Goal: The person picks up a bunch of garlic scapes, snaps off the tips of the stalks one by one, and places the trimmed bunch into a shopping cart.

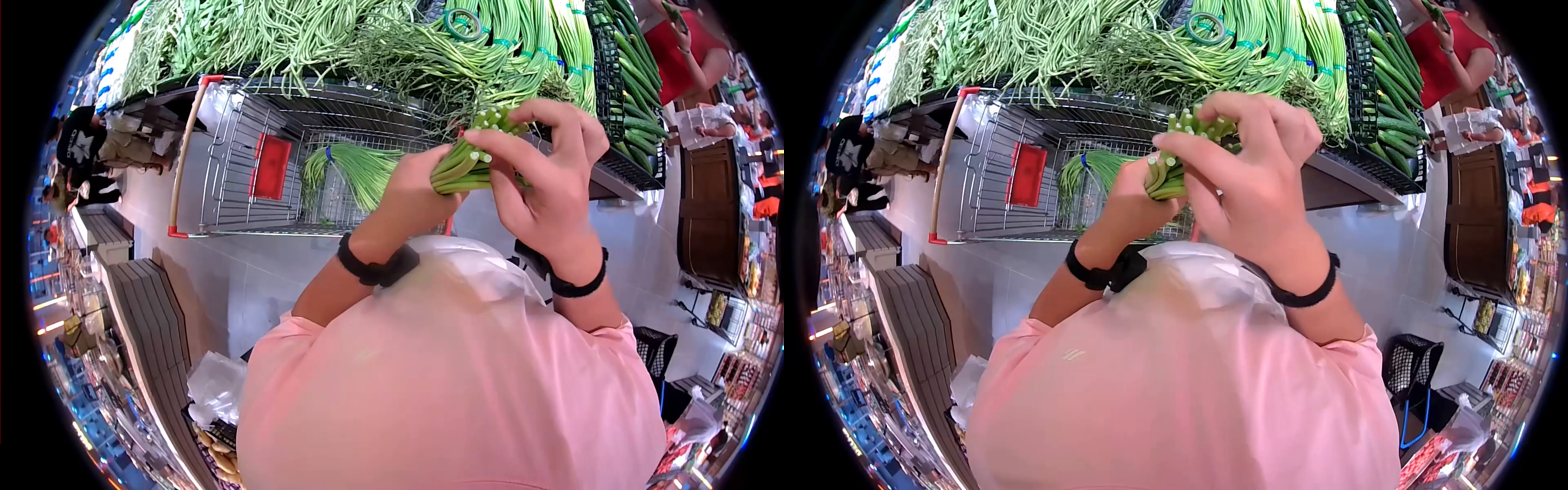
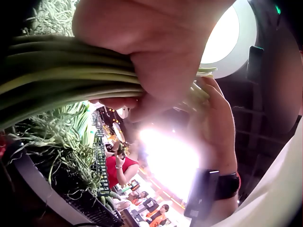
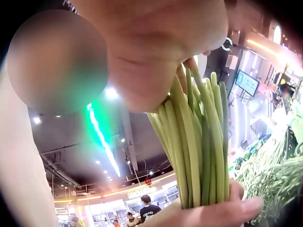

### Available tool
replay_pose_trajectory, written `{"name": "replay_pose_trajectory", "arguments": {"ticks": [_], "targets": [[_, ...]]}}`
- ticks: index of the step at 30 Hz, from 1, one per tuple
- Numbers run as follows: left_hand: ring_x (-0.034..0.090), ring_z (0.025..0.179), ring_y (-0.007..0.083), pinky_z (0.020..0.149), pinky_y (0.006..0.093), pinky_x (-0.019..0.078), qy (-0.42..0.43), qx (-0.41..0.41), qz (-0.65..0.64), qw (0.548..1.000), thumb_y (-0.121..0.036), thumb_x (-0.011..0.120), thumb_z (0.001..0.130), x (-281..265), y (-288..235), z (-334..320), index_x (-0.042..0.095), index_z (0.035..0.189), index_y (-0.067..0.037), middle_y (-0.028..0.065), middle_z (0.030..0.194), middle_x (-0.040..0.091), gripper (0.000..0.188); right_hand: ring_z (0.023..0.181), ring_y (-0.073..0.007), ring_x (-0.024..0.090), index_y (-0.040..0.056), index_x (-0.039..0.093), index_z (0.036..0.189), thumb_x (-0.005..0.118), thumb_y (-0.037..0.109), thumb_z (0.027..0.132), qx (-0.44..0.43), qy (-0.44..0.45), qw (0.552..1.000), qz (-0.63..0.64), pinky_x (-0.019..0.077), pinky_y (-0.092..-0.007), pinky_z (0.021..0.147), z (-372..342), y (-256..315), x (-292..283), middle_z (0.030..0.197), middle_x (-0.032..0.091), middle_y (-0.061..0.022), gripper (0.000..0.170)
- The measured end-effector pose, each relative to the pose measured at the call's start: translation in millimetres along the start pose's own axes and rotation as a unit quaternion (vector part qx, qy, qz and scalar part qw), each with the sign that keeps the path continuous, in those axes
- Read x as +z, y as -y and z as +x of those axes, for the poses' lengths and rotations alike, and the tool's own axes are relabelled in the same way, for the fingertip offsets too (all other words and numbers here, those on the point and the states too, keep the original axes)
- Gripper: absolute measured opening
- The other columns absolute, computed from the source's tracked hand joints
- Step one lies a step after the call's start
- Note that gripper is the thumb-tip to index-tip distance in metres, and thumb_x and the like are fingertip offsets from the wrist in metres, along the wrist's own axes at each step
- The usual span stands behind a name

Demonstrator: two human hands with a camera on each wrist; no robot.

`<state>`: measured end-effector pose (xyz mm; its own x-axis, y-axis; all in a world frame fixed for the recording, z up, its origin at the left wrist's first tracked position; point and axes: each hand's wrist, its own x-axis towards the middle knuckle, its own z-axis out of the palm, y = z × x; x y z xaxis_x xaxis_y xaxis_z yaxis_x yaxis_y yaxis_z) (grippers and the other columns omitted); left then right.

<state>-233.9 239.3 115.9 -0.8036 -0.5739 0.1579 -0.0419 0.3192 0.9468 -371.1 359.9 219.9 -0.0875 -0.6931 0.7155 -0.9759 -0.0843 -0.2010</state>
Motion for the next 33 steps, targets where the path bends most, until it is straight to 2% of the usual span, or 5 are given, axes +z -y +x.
{"name": "replay_pose_trajectory", "arguments": {"ticks": [10,16,20,29,33], "targets": [[0.069,0.075,0.0397,0.065,0.0442,0.0559,0.043,0.108,0.091,0.989,-0.013,0.083,0.078,-85,24,1,0.066,0.090,-0.009,0.0139,0.079,0.069,0.021,0.122,-0.0305,0.056,0.0157,0.077,0.099,0.081,0.013,0.075,0.009,0.168,0.986,0.007,0.0323,-0.0454,0.106,46,46,15,0.125,0.068,-0.0042,0.024],[0.069,0.073,0.0317,0.067,0.0369,0.0552,0.103,0.127,0.102,0.981,-0.006,0.084,0.079,-130,42,-7,0.071,0.104,-0.007,0.0126,0.087,0.072,0.028,0.112,-0.0228,0.063,0.0165,0.074,0.095,0.079,0.013,0.079,0.035,0.140,0.988,0.046,0.0313,-0.0457,0.102,54,79,49,0.108,0.069,0.0013,0.017],[0.070,0.074,0.0384,0.065,0.0436,0.0564,0.119,0.133,0.057,0.982,-0.016,0.085,0.079,-150,43,-4,0.067,0.090,-0.008,0.0141,0.079,0.070,0.022,0.121,-0.0289,0.065,0.0113,0.071,0.098,0.078,0.009,0.080,0.063,0.146,0.987,0.032,0.0339,-0.0447,0.104,56,100,60,0.114,0.073,-0.0035,0.020],[0.071,0.078,0.0385,0.069,0.0418,0.0569,0.220,0.130,-0.016,0.967,-0.012,0.087,0.076,-171,53,-2,0.068,0.094,-0.006,0.0142,0.083,0.072,0.027,0.123,-0.0327,0.066,0.0103,0.071,0.101,0.078,0.007,0.083,0.123,0.092,0.986,0.061,0.0418,-0.0553,0.113,50,123,78,0.109,0.073,-0.0054,0.019],[0.072,0.085,0.0171,0.078,0.0312,0.0561,0.278,0.101,0.000,0.955,-0.002,0.084,0.076,-162,57,-1,0.071,0.119,-0.004,0.0078,0.100,0.076,0.045,0.122,-0.0352,0.068,0.0080,0.070,0.103,0.077,0.003,0.082,0.136,0.061,0.984,0.094,0.0459,-0.0551,0.111,41,119,72,0.109,0.074,-0.0073,0.022]]}}
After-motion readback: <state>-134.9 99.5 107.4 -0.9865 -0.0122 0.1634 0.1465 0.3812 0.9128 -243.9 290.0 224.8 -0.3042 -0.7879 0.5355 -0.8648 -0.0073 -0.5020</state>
